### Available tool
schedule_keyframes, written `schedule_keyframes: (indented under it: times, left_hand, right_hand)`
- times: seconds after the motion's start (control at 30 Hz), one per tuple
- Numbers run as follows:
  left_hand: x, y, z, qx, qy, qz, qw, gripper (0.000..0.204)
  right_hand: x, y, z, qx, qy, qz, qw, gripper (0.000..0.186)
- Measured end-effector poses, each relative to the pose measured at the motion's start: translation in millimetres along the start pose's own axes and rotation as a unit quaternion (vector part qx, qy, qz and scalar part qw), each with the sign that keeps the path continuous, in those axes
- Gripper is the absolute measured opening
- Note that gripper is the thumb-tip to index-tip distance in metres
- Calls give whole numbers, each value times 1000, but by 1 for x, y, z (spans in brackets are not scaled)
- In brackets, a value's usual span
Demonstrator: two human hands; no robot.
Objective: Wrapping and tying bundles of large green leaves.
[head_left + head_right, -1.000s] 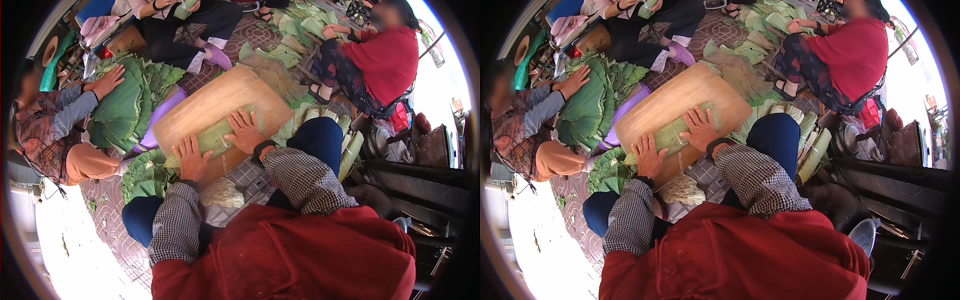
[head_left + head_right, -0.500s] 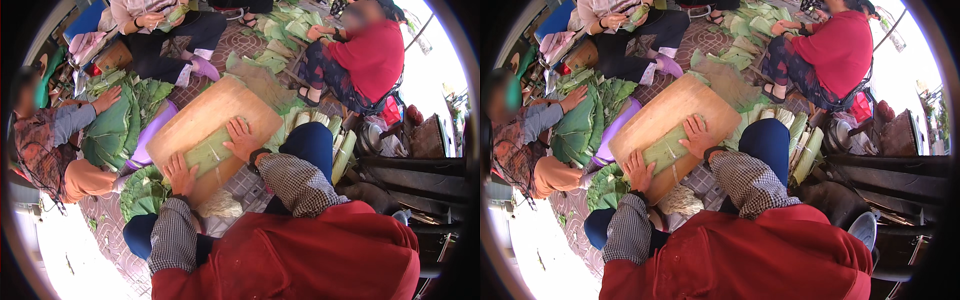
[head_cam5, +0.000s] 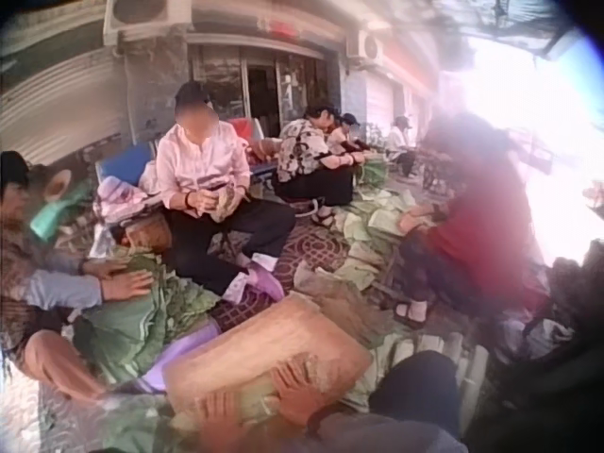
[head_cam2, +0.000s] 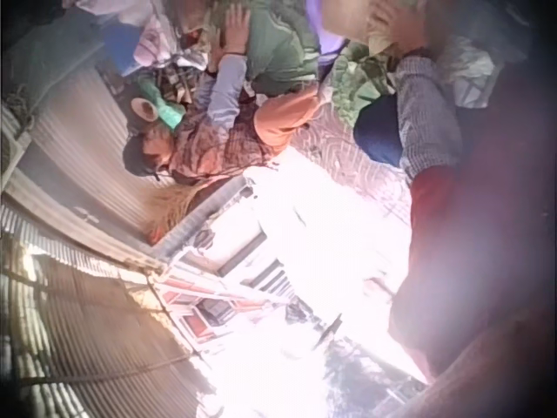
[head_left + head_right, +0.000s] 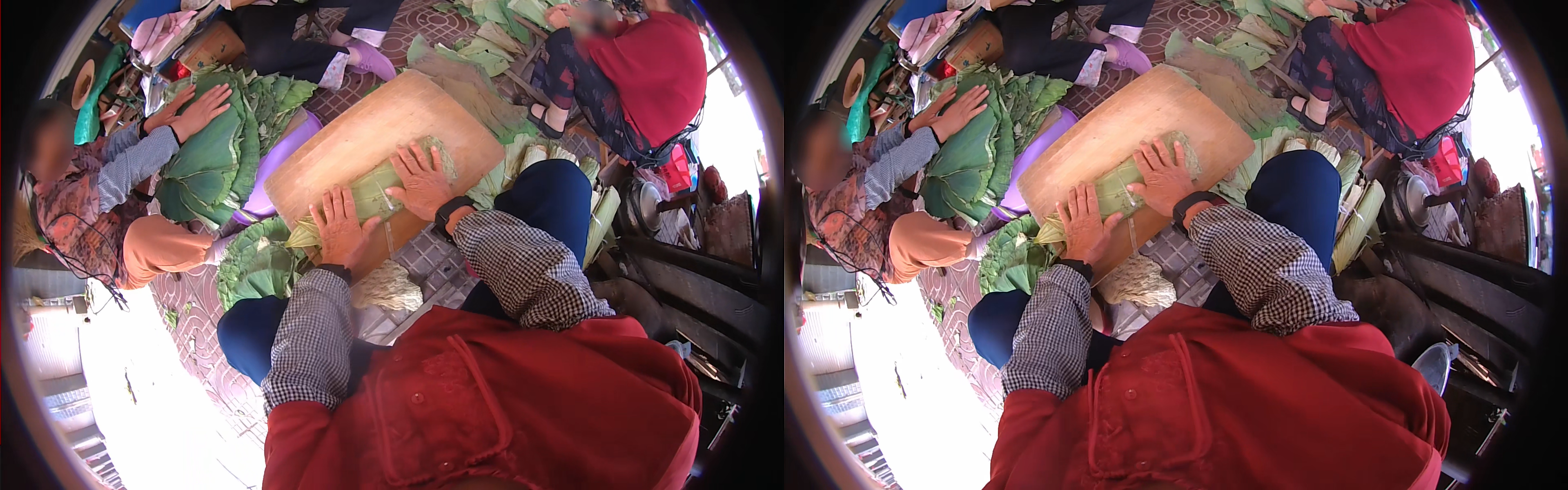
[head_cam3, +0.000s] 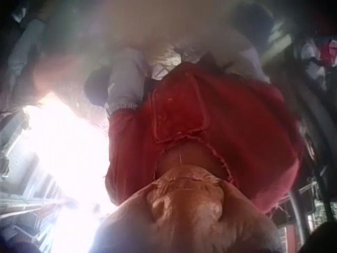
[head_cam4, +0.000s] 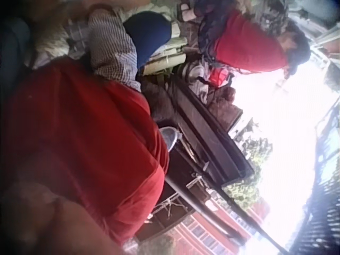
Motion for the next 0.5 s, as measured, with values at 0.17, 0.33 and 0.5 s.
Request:
schedule_keyframes:
  times: [0.17, 0.33, 0.5]
  left_hand:
    - [0, 0, -5, 9, 1, -4, 1000, 91]
    - [-4, 5, -4, 5, 3, -18, 1000, 90]
    - [3, 1, -4, 18, -39, 25, 999, 91]
  right_hand:
    - [3, -1, -11, -18, 27, 24, 999, 74]
    - [4, 2, -9, -17, 35, 18, 999, 74]
    - [6, 2, -7, -30, 16, -1, 999, 75]
Point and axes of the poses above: each hand's wrist, its own x-axis away from the middle knuckle, its own z-axis out of the back of the hand, y = z × x, the point moved 5 cm from there along -x, towards the middle knuckle, and after that the axes turned 4 degrees about x, right-handed, at the moved point
